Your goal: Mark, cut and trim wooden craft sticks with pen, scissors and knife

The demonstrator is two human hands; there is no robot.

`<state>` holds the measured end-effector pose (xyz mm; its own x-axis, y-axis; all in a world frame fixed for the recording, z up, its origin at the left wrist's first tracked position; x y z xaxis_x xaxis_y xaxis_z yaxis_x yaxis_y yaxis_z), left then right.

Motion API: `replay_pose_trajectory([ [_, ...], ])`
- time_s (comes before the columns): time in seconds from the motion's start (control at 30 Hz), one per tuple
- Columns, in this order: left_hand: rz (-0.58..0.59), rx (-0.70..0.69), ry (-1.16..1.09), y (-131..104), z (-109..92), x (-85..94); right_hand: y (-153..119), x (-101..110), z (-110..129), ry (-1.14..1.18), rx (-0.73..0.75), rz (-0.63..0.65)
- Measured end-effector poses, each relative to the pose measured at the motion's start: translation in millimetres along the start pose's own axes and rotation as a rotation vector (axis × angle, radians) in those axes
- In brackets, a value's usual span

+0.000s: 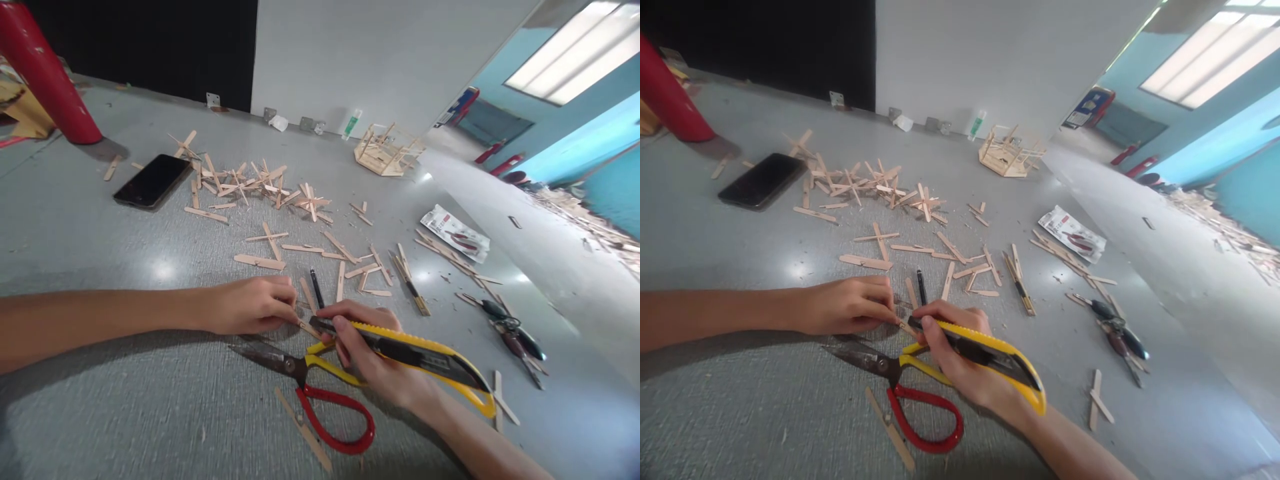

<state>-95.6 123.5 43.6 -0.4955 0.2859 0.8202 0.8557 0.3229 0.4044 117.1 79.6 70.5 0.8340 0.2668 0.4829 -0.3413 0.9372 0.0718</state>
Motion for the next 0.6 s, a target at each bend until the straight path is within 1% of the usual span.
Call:
replay_pose_trajectory([
  [0.1, -0.010, 0.051, -0.012, 0, -3, -3.3, -2, -2, 2, -0.025, 0.001, -0.067],
  [0.17, 0.014, 0.091, -0.073, 1, -7, -4.6, -2, -2, 2, -0.053, 0.025, -0.115],
  [0.23, 0.067, 0.132, -0.151, 3, -11, -3.0, -2, -4, 2, -0.070, 0.036, -0.106],
  [0.3, 0.106, 0.168, -0.188, 6, -11, 3.4, -2, -5, 1, -0.077, 0.030, -0.091],
  [0.37, 0.110, 0.153, -0.131, 10, -9, 13.1, -1, -6, 0, -0.065, 0.031, -0.107],
  [0.47, 0.147, 0.058, 0.023, 12, -4, 21.0, -1, -6, -1, -0.047, 0.038, -0.132],
  [0.53, 0.146, 0.047, 0.086, 12, 0, 18.2, -1, -7, -1, -0.051, 0.038, -0.133],
  [0.6, 0.096, 0.087, 0.108, 11, 2, 11.0, -1, -8, -2, -0.066, 0.044, -0.137],
])
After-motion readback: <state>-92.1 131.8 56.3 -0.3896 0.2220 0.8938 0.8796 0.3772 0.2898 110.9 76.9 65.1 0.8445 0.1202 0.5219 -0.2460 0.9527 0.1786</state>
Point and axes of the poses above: each hand's wrist, its own y-axis towards the middle knuckle, its own x-axis out of the back of the hand, z = x × y, the point moved 3 cm from there along y, towards the middle knuckle, and after that the axes turned 10 degrees about y, right-handed, at the moved point
